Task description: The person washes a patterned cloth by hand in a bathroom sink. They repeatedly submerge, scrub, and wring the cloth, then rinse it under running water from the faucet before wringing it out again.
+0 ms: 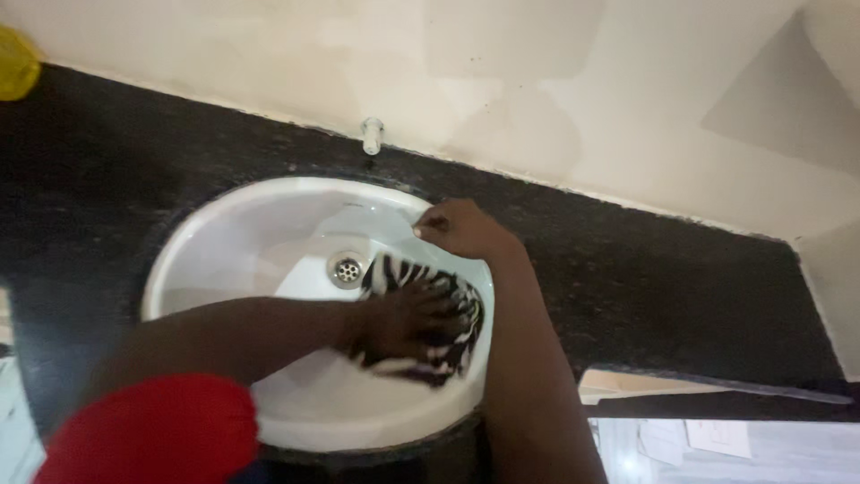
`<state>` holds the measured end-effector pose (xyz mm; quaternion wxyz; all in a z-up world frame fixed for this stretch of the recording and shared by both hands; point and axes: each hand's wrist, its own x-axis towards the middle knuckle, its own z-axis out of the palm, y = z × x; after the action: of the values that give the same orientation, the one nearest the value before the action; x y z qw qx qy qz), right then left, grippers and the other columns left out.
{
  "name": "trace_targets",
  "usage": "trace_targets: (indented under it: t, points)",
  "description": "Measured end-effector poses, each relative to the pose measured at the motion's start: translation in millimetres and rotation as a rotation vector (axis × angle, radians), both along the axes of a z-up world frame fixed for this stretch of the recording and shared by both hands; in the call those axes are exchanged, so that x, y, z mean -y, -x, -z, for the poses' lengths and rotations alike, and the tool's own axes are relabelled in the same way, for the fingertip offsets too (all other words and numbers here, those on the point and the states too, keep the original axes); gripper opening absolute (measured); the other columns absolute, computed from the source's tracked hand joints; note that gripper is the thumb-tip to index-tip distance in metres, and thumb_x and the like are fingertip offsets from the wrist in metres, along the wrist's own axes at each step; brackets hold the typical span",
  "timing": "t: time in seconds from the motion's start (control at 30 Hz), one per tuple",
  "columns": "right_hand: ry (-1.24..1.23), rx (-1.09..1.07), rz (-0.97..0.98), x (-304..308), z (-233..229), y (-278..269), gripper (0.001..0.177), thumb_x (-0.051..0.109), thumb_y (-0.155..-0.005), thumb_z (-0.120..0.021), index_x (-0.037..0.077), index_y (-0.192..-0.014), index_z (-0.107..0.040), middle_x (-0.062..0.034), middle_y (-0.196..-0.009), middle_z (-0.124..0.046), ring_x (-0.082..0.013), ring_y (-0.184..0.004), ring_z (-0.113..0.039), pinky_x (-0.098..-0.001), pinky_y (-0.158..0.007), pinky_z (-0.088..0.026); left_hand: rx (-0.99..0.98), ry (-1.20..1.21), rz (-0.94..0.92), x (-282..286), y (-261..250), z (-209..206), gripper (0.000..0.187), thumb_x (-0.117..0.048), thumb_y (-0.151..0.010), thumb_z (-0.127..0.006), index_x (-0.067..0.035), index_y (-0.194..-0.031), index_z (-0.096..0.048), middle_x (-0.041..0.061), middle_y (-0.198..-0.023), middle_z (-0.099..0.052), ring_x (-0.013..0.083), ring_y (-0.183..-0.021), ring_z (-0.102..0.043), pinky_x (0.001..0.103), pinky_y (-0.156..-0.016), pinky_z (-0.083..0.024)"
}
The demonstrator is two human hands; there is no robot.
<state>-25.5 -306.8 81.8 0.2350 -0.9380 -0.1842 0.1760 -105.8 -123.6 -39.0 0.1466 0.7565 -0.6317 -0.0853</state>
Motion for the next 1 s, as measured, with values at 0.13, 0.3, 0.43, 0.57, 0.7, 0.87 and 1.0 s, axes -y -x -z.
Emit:
trace_targets:
  t: [0.13,0.3,0.43,0.57,0.7,0.87,1.0]
  points:
    - [-0.034,-0.061,-0.020,-4,10,14,0.049,0.036,-0.093,-0.070,0.013,-0.135,-0.067,-0.0109,-0.133,-0.070,-0.0279,-0.123,-0.066,-0.0443,-0.102,-0.054,0.215,0.001,0.028,-25,-48,-5,0.071,-0.060,-0.102,-0.044,-0.027,-0.163,-0.033,0.007,-0.175,-0.021,0.0288,-0.162,-0.014,0.052,-0.132,-0.008]
    - [0.101,-0.020,-0.025,-13,13,26,0.054,0.038,-0.093,-0.069,0.015,-0.141,-0.061,-0.0110,-0.139,-0.066,-0.0287,-0.129,-0.062,-0.0437,-0.109,-0.049,0.159,-0.468,-0.185,-74,-58,-32,0.072,-0.063,-0.099,-0.042,-0.034,-0.162,-0.023,0.000,-0.173,-0.006,0.0269,-0.158,-0.005,0.052,-0.126,-0.003]
    - [0.103,-0.010,-0.007,-15,17,26,0.055,0.041,-0.092,-0.070,0.015,-0.140,-0.062,-0.0109,-0.138,-0.067,-0.0282,-0.127,-0.063,-0.0433,-0.106,-0.050,0.193,-0.632,-0.266,-124,-39,-50,0.069,-0.062,-0.101,-0.031,-0.035,-0.164,-0.016,0.004,-0.174,0.003,0.0338,-0.159,0.005,0.054,-0.126,0.004]
    - [0.068,0.006,-0.034,-6,22,22,0.056,0.042,-0.091,-0.071,0.013,-0.139,-0.063,-0.0133,-0.134,-0.071,-0.0282,-0.123,-0.068,-0.0421,-0.105,-0.053,-0.037,-0.827,-0.383,-146,12,-71,0.075,-0.070,-0.099,-0.016,-0.037,-0.165,-0.006,0.004,-0.174,0.015,0.0373,-0.158,0.015,0.061,-0.124,0.011]
    - [0.035,-0.037,-0.003,-7,15,18,0.059,0.044,-0.091,-0.071,0.014,-0.141,-0.061,-0.0151,-0.133,-0.069,-0.0298,-0.122,-0.068,-0.0426,-0.102,-0.056,-0.105,-0.800,-0.261,-114,54,-72,0.076,-0.068,-0.098,-0.009,-0.036,-0.166,-0.009,0.006,-0.175,0.010,0.0372,-0.159,0.013,0.069,-0.122,0.011]
    - [0.189,-0.136,0.078,-21,12,16,0.061,0.045,-0.092,-0.068,0.019,-0.146,-0.055,-0.0116,-0.138,-0.065,-0.0311,-0.124,-0.064,-0.0456,-0.103,-0.051,-0.214,-0.315,-0.134,-48,49,-37,0.074,-0.065,-0.099,-0.020,-0.029,-0.164,-0.018,0.012,-0.173,-0.002,0.0407,-0.158,0.006,0.066,-0.120,0.007]
    - [0.221,-0.059,-0.116,-22,23,14,0.060,0.042,-0.090,-0.071,0.018,-0.144,-0.058,-0.0125,-0.136,-0.067,-0.0320,-0.121,-0.066,-0.0447,-0.102,-0.053,-0.006,-0.039,-0.030,-24,2,-18,0.077,-0.066,-0.102,-0.034,-0.018,-0.162,-0.030,0.017,-0.170,-0.021,0.0394,-0.158,-0.010,0.058,-0.125,-0.002]
